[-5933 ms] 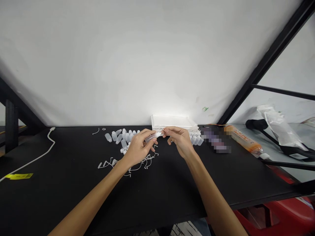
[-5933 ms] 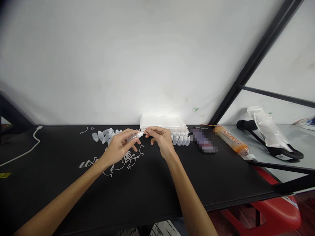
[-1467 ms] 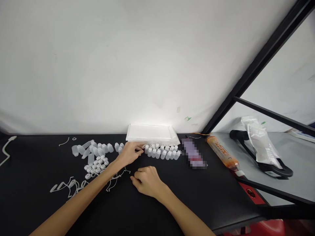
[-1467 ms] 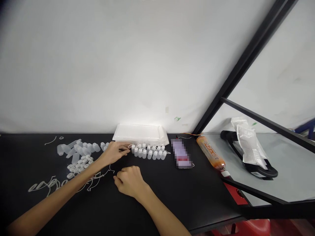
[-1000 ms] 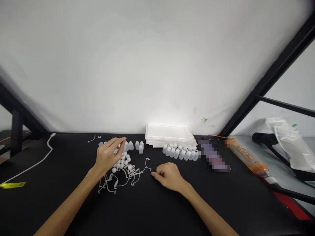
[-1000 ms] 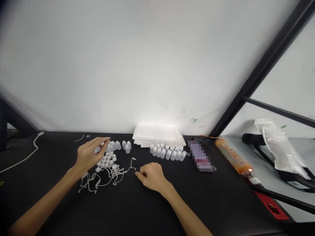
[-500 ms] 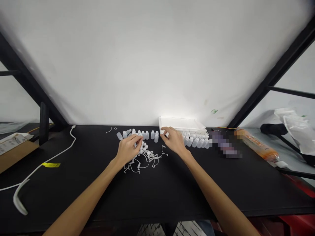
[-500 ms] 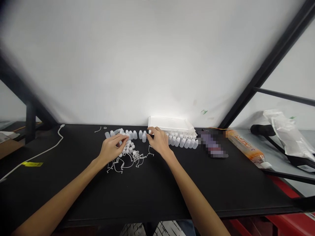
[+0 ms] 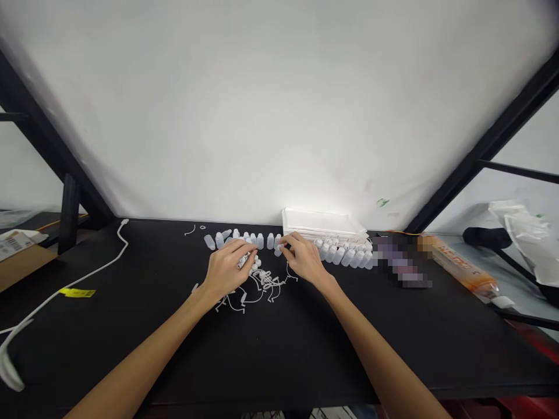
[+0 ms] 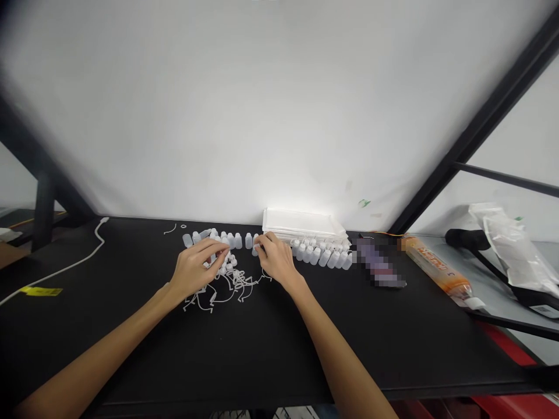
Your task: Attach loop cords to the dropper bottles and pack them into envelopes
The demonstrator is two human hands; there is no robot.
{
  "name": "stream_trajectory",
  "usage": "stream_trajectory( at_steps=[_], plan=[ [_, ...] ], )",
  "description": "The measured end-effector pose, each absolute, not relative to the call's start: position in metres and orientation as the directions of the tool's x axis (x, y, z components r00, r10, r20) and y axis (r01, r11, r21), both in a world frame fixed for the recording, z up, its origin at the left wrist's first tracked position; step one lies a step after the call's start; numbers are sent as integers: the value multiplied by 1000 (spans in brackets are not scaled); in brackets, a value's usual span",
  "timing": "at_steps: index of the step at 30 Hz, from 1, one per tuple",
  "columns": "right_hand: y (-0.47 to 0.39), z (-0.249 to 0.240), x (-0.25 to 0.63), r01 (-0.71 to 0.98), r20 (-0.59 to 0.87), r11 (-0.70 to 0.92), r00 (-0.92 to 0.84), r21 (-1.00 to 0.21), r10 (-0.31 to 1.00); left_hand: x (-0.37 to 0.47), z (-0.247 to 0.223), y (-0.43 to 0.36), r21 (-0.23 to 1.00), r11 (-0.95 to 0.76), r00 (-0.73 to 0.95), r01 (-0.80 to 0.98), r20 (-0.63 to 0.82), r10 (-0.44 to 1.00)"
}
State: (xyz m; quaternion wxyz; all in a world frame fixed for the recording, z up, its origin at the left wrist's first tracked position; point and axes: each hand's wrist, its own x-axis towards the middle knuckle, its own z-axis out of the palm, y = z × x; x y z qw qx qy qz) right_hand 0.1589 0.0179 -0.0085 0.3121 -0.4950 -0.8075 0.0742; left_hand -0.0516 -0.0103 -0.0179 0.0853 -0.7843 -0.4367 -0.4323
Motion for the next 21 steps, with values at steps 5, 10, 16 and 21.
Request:
stream_trajectory(
  at_steps=[5, 10, 16, 21],
  plan=[
    [6, 0, 163, 478, 399, 485, -276, -732, 874, -48, -18, -12, 222, -640, 278, 736, 762, 584],
    [-3, 7, 156, 228, 297, 382, -334, -896, 895, -45, -22, -13, 304, -704, 371, 642, 680, 632],
    [-1, 16, 171, 516, 292, 410, -296, -752, 909, -47, -22, -14, 382, -662, 338, 645, 634, 696],
    [7, 8, 179, 878, 175, 334, -289, -343, 941, -49, -17, -16, 451, -613, 298, 649, 591, 750]
  ],
)
